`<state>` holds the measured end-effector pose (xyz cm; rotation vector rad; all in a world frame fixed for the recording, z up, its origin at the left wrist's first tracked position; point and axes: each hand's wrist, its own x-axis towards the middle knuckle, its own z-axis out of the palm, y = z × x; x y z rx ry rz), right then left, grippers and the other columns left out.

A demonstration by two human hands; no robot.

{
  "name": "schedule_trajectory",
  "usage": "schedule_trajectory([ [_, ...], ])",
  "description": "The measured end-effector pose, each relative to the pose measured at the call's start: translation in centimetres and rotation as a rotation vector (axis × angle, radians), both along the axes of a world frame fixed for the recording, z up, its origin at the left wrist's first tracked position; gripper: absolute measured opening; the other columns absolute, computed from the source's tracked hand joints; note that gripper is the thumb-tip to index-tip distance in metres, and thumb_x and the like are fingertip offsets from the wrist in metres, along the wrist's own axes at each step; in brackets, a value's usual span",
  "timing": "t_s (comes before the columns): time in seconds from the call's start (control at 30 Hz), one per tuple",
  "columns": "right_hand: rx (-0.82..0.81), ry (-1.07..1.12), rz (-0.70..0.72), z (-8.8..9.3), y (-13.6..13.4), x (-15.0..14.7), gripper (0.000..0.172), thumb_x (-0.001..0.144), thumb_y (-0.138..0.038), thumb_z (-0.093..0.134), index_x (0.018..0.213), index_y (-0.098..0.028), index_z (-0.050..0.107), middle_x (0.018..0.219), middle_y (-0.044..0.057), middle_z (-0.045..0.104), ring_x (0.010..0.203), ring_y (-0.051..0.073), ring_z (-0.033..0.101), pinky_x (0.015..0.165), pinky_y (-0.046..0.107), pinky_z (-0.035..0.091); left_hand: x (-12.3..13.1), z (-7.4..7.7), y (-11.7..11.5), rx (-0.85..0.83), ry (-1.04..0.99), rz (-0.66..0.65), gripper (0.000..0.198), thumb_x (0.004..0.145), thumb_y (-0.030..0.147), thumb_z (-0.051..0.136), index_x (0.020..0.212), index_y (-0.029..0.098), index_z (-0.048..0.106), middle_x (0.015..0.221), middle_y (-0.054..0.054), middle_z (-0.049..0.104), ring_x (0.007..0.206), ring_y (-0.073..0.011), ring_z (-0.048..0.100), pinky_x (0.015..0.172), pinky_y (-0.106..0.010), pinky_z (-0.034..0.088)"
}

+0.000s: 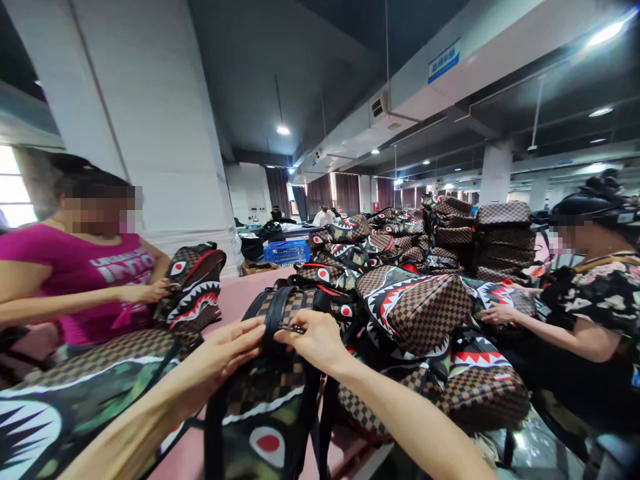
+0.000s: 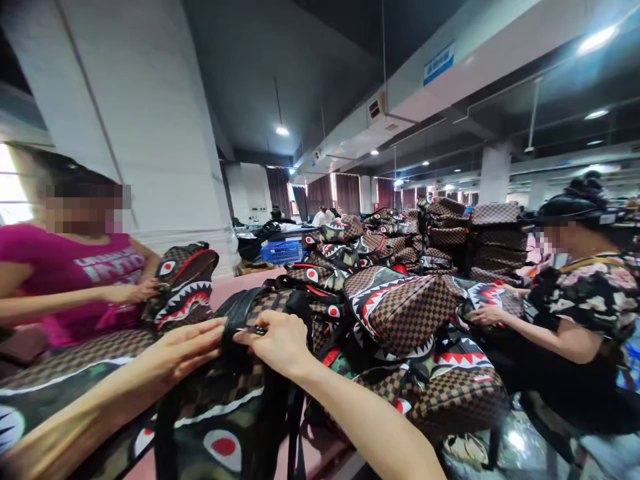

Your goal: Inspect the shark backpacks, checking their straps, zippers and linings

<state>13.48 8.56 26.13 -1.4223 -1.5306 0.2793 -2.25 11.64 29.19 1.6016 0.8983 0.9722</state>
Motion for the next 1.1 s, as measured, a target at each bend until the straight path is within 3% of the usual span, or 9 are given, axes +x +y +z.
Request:
schedule_trajectory([
  [0.13, 0.057, 0.149, 0.119, -0.9, -0.7, 0.3, 0.014, 0.081, -0.03, 0.055, 0.075, -0.022, 0.065, 0.069, -0.003, 0.068, 0.066, 0.012, 0.061, 0.058, 0.02, 0.04, 0.9, -0.1, -1.3, -0.057, -0.064, 0.016, 0.042, 0.048, 0.048, 0.078, 0.073, 0.017, 0.065, 0.078, -0.007, 0.07, 0.075, -0.0203, 0.065, 0.063, -0.024, 0.051],
  [0.2, 0.097, 0.103, 0.124, -1.3, -1.3, 0.0, 0.01, 0.079, -0.026, 0.056, 0.081, -0.023, 0.066, 0.076, -0.003, 0.069, 0.069, 0.013, 0.063, 0.062, 0.021, 0.042, 1.3, -0.2, -1.7, -0.059, -0.1, 0.063, 0.04, 0.05, 0.048, 0.076, 0.068, 0.015, 0.062, 0.067, -0.006, 0.068, 0.063, -0.0191, 0.063, 0.053, -0.024, 0.049],
  [0.43, 0.236, -0.175, -0.165, -1.1, -0.9, 1.6, 0.007, 0.078, -0.027, 0.061, 0.081, -0.022, 0.064, 0.083, 0.002, 0.069, 0.076, 0.016, 0.062, 0.066, 0.023, 0.04, 0.8, -1.1, -3.2, 0.008, -0.169, 0.141, 0.04, 0.056, 0.052, 0.067, 0.057, 0.013, 0.056, 0.053, -0.001, 0.06, 0.046, -0.0109, 0.05, 0.044, -0.02, 0.038],
  [0.57, 0.206, -0.183, -0.339, 0.1, 1.4, 3.6, 0.013, 0.079, -0.032, 0.059, 0.078, -0.02, 0.063, 0.078, 0.002, 0.067, 0.074, 0.017, 0.06, 0.063, 0.024, 0.037, -2.1, -1.1, -2.5, 0.164, -0.036, 0.139, 0.043, 0.067, 0.054, 0.057, 0.051, 0.015, 0.048, 0.041, 0.002, 0.048, 0.038, -0.007, 0.036, 0.04, -0.018, 0.027],
  [0.67, 0.173, -0.22, -0.309, 0.4, 1.8, 3.0, 0.017, 0.079, -0.036, 0.058, 0.074, -0.021, 0.063, 0.069, 0.001, 0.065, 0.067, 0.016, 0.058, 0.059, 0.024, 0.034, -5.8, 0.1, 0.1, 0.277, 0.101, 0.187, 0.047, 0.07, 0.058, 0.053, 0.049, 0.017, 0.045, 0.034, 0.005, 0.035, 0.035, -0.0066, 0.026, 0.039, -0.02, 0.02],
  [0.8, 0.171, -0.208, -0.127, -1.1, 0.9, 0.0, 0.014, 0.077, -0.031, 0.059, 0.068, -0.021, 0.063, 0.066, 0.0, 0.065, 0.063, 0.015, 0.057, 0.058, 0.023, 0.034, -9.3, 1.2, 2.0, 0.588, 0.366, 0.43, 0.041, 0.075, 0.054, 0.049, 0.06, 0.017, 0.06, 0.05, 0.0, 0.053, 0.049, -0.0141, 0.047, 0.051, -0.024, 0.036],
  [0.9, 0.19, -0.155, -0.068, -2.0, 0.9, -1.9, 0.012, 0.076, -0.027, 0.058, 0.067, -0.021, 0.063, 0.067, 0.0, 0.066, 0.064, 0.015, 0.058, 0.059, 0.023, 0.036, -8.7, -0.5, 0.0, 1.079, 0.508, 0.642, 0.03, 0.083, 0.039, 0.046, 0.092, 0.019, 0.066, 0.087, -0.006, 0.065, 0.083, -0.0219, 0.056, 0.078, -0.034, 0.041],
  [0.97, 0.194, -0.13, -0.052, -2.1, 1.1, -2.7, 0.013, 0.076, -0.027, 0.057, 0.067, -0.02, 0.062, 0.068, 0.0, 0.066, 0.064, 0.016, 0.059, 0.059, 0.024, 0.037, -7.3, -2.8, -1.7, 1.319, 0.656, 0.602, 0.026, 0.084, 0.033, 0.049, 0.1, 0.02, 0.064, 0.098, -0.008, 0.063, 0.091, -0.0229, 0.054, 0.079, -0.035, 0.04],
  [1.1, 0.21, -0.18, -0.025, -1.8, 1.0, -3.4, 0.01, 0.075, -0.021, 0.054, 0.071, -0.021, 0.064, 0.072, 0.0, 0.068, 0.068, 0.015, 0.06, 0.062, 0.023, 0.039, -5.3, -6.5, -2.6, 1.442, 0.837, 0.651, 0.038, 0.078, 0.032, 0.06, 0.113, 0.016, 0.058, 0.106, -0.01, 0.061, 0.096, -0.0262, 0.051, 0.078, -0.038, 0.039],
])
